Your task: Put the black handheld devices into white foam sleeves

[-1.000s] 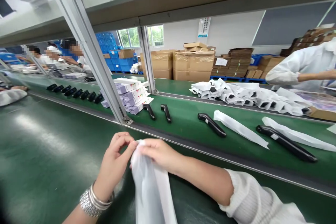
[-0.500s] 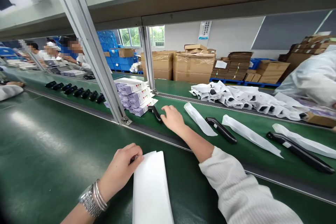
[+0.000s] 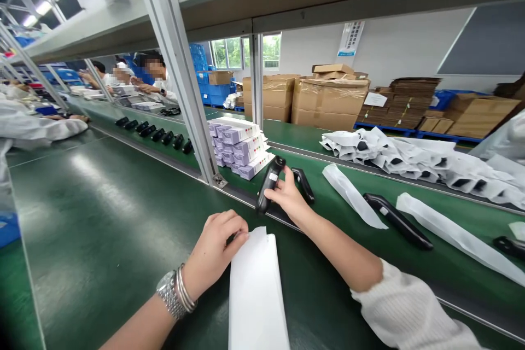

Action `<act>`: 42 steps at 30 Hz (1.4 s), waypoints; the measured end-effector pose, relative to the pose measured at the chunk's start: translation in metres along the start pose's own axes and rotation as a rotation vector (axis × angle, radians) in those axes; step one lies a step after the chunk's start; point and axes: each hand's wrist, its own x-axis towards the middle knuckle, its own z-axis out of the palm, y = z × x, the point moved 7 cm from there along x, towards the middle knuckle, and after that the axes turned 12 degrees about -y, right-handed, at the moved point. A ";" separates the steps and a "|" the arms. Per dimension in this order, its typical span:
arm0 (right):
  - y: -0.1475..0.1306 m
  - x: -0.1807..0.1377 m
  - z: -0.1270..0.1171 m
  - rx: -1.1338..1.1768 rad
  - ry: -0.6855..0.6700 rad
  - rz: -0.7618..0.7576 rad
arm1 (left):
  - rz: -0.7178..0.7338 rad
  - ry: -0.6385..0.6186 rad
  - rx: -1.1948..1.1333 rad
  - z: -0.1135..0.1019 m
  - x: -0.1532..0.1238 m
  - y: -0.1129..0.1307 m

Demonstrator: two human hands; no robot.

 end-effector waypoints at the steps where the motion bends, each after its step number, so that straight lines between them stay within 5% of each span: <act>1: -0.005 -0.010 0.006 0.141 -0.024 -0.040 | 0.006 0.020 -0.009 -0.001 -0.001 0.000; 7: -0.018 -0.040 0.039 0.263 -0.112 -0.091 | 0.063 0.089 -0.169 -0.005 -0.006 0.007; 13: -0.014 -0.054 0.082 0.150 -0.371 -0.006 | 0.067 0.292 -0.321 -0.018 -0.013 0.009; 20: -0.010 -0.073 0.111 0.349 -0.591 0.159 | -0.017 0.377 -0.411 -0.020 -0.016 -0.005; 22: -0.014 -0.068 0.103 0.367 -0.501 0.201 | -0.025 0.385 -0.441 -0.019 -0.015 -0.011; 25: -0.029 -0.052 0.055 0.220 -0.163 0.148 | -0.022 0.386 -0.450 -0.019 -0.014 -0.014; 30: -0.072 -0.039 -0.058 -0.706 0.388 -0.064 | -0.067 0.313 -0.430 -0.015 -0.017 -0.010; 33: -0.055 -0.025 -0.088 -1.075 0.409 -0.031 | -0.123 0.273 -0.405 -0.012 -0.020 -0.011; 36: -0.034 -0.016 -0.081 -1.214 0.368 -0.190 | -0.175 0.225 -0.377 -0.009 -0.024 -0.014; 42: 0.015 -0.015 -0.042 -0.780 0.168 -0.127 | -0.248 0.142 -0.275 -0.004 -0.029 -0.019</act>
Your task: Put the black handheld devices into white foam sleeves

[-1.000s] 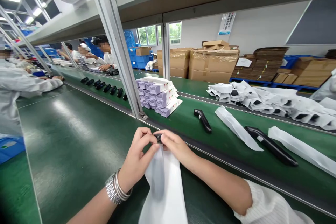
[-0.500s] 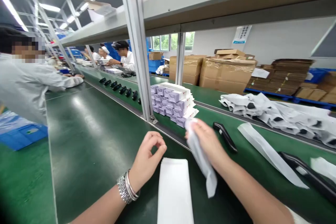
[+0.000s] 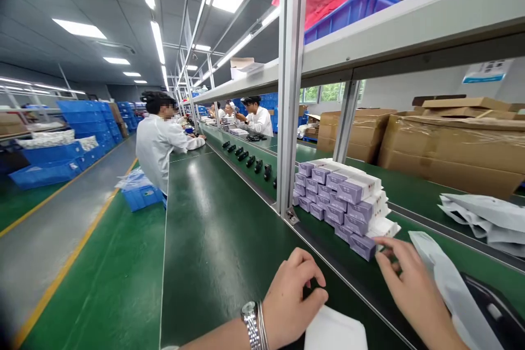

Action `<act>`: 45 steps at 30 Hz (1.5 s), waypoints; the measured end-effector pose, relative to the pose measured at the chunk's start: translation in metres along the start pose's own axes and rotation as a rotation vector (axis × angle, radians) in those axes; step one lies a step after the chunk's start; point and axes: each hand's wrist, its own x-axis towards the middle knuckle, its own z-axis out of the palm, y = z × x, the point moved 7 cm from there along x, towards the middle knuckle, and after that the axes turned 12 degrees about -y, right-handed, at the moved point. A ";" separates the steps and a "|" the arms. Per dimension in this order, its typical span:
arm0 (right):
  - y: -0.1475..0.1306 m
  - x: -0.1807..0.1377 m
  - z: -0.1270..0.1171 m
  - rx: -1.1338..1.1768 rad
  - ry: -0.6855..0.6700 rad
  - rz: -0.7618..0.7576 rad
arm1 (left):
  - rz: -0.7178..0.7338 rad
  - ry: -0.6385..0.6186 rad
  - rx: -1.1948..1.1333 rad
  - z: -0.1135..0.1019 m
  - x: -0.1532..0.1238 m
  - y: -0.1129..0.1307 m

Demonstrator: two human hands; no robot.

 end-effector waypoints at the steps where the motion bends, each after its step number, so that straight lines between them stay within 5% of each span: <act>1: 0.002 -0.002 0.011 0.091 -0.052 0.022 | -0.016 -0.002 0.026 0.000 0.000 -0.002; 4: 0.004 -0.007 0.041 0.272 -0.243 0.067 | -0.051 -0.024 0.102 0.003 0.003 -0.010; 9: 0.000 -0.013 0.061 0.224 -0.418 0.050 | -0.050 -0.080 0.186 0.011 0.005 -0.018; 45: -0.042 -0.017 0.039 0.155 -0.383 -0.017 | 0.042 -0.163 0.340 0.022 0.009 0.000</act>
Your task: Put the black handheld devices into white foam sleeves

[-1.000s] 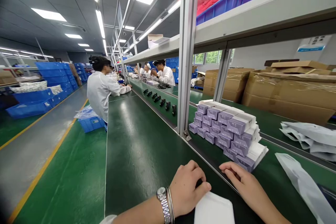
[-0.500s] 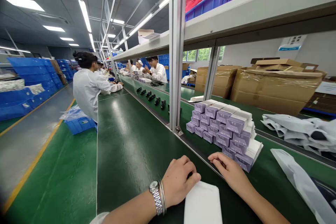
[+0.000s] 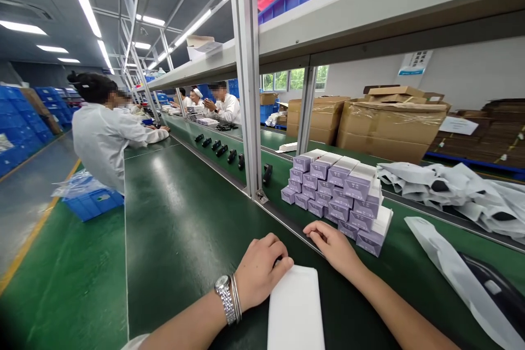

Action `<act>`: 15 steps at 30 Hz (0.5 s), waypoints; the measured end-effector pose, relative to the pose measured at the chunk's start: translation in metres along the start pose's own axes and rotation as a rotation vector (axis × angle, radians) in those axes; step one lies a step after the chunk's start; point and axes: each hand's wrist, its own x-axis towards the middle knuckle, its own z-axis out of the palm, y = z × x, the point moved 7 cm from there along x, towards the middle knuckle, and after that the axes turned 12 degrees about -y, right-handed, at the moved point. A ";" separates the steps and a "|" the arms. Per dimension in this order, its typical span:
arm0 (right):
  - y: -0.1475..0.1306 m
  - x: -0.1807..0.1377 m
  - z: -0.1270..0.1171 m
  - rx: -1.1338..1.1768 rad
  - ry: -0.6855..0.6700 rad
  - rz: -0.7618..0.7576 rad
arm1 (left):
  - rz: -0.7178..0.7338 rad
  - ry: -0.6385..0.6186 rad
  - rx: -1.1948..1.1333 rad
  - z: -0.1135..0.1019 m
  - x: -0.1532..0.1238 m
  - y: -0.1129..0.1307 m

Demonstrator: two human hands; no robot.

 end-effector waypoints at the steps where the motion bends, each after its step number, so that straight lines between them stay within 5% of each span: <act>1: 0.001 0.000 0.000 0.000 0.004 -0.004 | 0.003 -0.003 0.003 0.000 0.000 0.001; 15: 0.007 0.004 -0.002 0.011 0.021 -0.038 | 0.014 0.000 0.010 0.001 0.001 0.004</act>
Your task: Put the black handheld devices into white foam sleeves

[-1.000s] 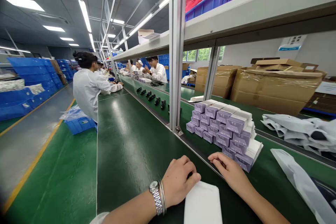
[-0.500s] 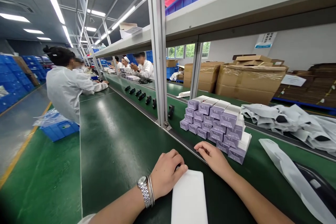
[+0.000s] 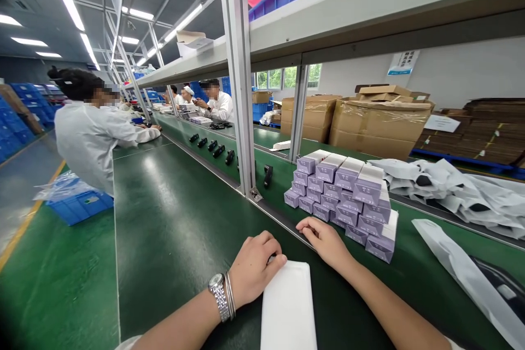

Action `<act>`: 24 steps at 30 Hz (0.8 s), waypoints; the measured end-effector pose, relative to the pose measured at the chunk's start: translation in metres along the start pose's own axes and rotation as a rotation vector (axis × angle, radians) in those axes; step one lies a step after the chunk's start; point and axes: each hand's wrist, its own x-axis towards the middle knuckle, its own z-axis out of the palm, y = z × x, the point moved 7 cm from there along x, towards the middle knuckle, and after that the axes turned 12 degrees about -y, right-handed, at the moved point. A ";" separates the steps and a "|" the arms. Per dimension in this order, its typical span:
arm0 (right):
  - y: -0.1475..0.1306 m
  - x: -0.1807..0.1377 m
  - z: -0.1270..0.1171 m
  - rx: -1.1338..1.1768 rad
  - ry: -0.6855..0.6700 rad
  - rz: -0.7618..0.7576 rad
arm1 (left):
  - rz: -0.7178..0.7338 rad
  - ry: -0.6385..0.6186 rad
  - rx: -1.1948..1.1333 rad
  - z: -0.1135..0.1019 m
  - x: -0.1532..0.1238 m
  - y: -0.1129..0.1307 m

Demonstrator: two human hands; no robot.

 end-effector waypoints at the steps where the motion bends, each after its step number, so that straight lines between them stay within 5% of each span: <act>1: 0.000 0.000 0.000 -0.002 -0.001 0.002 | 0.002 0.000 0.000 0.000 0.000 0.000; 24: 0.007 0.003 0.003 -0.014 -0.012 0.006 | 0.034 -0.016 0.026 0.005 0.003 -0.002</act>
